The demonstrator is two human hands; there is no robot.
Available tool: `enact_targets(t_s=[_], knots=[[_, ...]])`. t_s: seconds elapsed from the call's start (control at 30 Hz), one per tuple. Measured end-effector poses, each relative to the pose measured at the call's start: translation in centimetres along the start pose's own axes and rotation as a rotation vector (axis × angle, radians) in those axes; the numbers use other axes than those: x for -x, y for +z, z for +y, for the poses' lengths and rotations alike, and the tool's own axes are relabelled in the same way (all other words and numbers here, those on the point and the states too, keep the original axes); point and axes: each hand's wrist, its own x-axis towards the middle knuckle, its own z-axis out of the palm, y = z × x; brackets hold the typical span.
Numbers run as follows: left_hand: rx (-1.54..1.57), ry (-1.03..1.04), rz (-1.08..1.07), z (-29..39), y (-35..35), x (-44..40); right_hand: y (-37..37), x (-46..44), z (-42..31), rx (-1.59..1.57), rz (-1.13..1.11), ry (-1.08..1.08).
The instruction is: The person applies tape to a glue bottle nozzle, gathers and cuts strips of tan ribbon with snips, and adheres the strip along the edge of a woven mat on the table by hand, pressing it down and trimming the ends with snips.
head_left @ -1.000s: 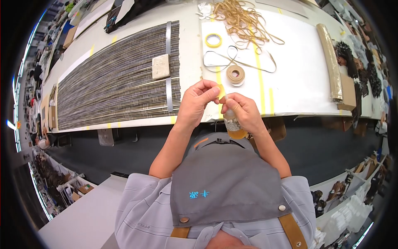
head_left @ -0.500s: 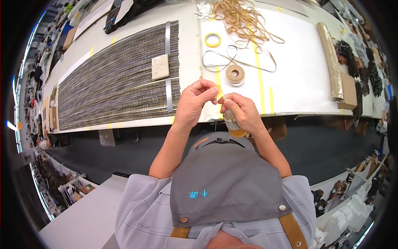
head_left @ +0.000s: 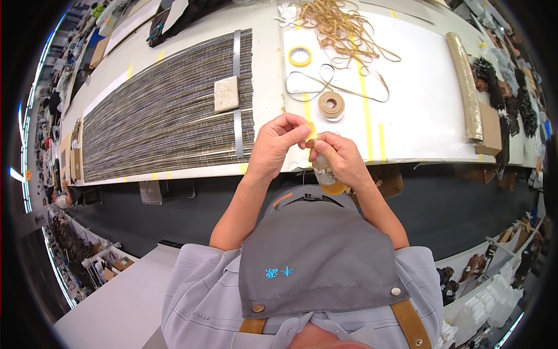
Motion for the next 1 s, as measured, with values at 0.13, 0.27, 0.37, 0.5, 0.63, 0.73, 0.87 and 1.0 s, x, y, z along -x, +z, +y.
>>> enact_targets(t_s=[0.13, 0.27, 0.37, 0.5, 0.63, 0.73, 0.87, 1.0], knots=[[-0.003, 0.002, 0.019, 0.0, 0.1, 0.0, 0.1, 0.0, 0.0, -0.013, -0.010, 0.008], [-0.006, -0.012, 0.024, 0.0, 0.3, 0.1, 0.0, 0.1, 0.0, -0.002, -0.018, -0.006], [-0.017, -0.021, 0.027, 0.1, 0.3, 0.2, 0.0, 0.2, 0.3, -0.012, -0.020, 0.000], [-0.023, -0.020, 0.023, 0.1, 0.3, 0.3, 0.0, 0.3, 0.5, -0.001, -0.032, -0.004], [-0.022, -0.027, 0.022, -0.1, 0.2, 0.4, 0.1, 0.5, 0.4, -0.018, -0.038, 0.000], [-0.018, -0.037, 0.002, 0.1, 0.4, 0.6, 0.2, 0.6, 0.7, -0.053, -0.034, 0.027], [-0.009, -0.054, 0.008, -0.1, 0.5, 0.8, 0.1, 0.8, 1.4, -0.062, -0.057, 0.019], [-0.038, -0.092, -0.070, -0.3, 0.1, 0.9, 0.0, 1.0, 1.1, -0.062, -0.053, 0.035]])
